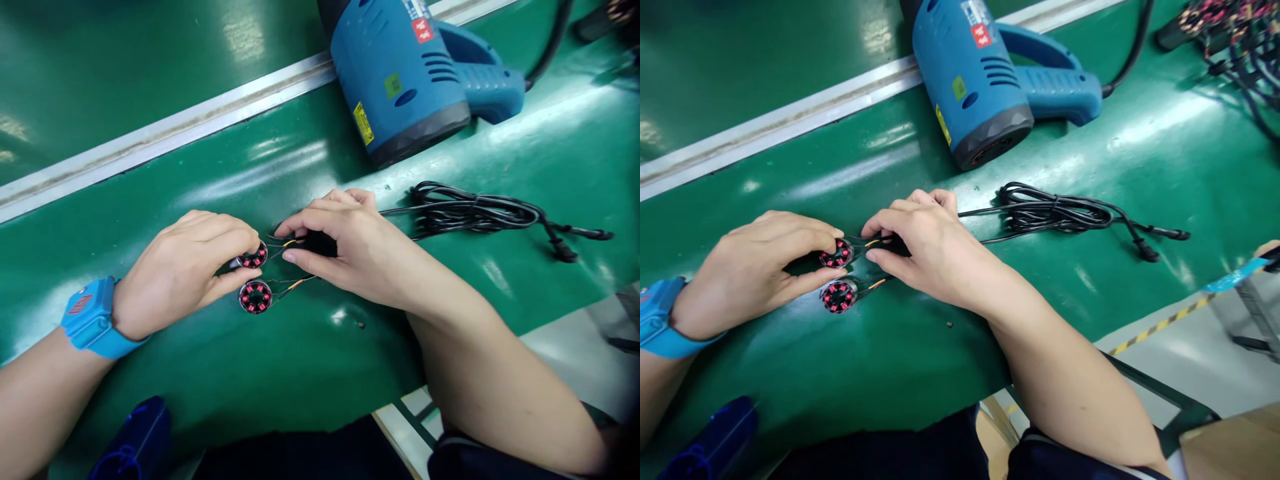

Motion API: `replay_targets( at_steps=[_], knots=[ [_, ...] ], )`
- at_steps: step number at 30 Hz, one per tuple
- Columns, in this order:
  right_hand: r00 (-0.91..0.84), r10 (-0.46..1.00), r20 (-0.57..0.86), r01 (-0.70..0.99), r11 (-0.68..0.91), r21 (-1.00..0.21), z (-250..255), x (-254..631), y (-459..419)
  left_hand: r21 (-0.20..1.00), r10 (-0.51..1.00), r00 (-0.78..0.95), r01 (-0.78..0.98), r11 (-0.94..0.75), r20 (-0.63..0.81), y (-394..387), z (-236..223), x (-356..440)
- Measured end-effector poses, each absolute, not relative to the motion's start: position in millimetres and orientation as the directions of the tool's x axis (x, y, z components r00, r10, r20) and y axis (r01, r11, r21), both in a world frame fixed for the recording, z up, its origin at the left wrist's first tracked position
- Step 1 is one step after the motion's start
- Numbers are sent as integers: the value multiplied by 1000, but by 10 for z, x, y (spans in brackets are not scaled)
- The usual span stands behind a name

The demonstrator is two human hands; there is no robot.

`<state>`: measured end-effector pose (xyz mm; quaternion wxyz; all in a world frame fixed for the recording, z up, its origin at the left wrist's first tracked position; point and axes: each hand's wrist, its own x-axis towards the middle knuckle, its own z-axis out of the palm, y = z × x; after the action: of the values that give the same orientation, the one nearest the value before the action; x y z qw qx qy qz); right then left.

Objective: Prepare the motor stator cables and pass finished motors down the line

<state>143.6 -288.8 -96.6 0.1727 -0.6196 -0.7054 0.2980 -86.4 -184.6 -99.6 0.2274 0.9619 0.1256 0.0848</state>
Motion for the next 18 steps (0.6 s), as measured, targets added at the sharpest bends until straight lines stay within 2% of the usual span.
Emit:
replay_targets(
  at_steps=[4, 8, 10, 15, 18],
  knots=[
    [-171, 976, -133, 785, 53, -618, -959, 1435, -2891, 515, 364, 930, 288, -807, 50, -1856, -966, -869],
    [-157, 983, -95, 804, 71, -590, -991, 1401, -2893, 662, 469, 879, 405, -630, -91, -1835, -890, -836],
    [-145, 988, -51, 805, 88, -587, -1022, 1362, -2890, 696, 509, 852, 439, -568, -122, -1804, -860, -792],
    [-134, 991, 10, 791, 113, -601, -1091, 1254, -2876, 777, 477, 854, 440, -451, -207, -1706, -819, -649],
    [-122, 992, 27, 786, 113, -608, -1107, 1225, -2872, 781, 447, 861, 446, -436, -242, -1666, -804, -598]
  ],
)
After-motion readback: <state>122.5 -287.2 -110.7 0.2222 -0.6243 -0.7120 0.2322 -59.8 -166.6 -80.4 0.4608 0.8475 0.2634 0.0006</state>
